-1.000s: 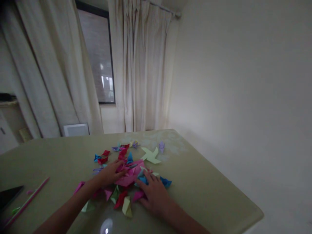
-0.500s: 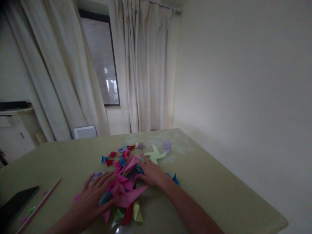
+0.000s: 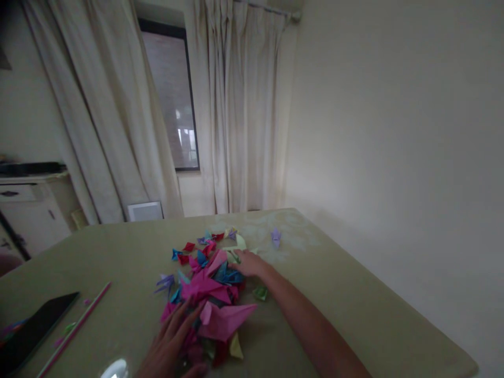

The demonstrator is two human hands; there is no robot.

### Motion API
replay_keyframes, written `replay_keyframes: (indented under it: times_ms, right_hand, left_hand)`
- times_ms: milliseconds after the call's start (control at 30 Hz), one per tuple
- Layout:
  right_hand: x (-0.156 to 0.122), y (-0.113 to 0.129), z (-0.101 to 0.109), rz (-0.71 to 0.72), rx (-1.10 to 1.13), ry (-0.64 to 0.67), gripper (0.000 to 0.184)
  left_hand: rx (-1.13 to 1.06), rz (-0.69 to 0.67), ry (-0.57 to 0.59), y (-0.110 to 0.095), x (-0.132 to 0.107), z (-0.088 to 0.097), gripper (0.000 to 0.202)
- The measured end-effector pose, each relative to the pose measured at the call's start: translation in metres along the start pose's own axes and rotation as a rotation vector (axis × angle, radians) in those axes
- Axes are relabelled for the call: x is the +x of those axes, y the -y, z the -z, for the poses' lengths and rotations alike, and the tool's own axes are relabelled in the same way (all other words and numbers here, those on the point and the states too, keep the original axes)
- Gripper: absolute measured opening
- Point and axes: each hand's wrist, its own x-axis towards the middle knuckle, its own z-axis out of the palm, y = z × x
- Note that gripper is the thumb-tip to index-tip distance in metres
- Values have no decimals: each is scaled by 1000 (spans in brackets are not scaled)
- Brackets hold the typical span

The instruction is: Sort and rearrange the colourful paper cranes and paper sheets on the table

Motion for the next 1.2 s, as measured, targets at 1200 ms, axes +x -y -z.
replay_keyframes:
  times_ms: [1200]
  right_hand:
    - [-23,58,-28,111,-148,-80,71]
  left_hand:
    - [15,-17,178,11,31,39,76]
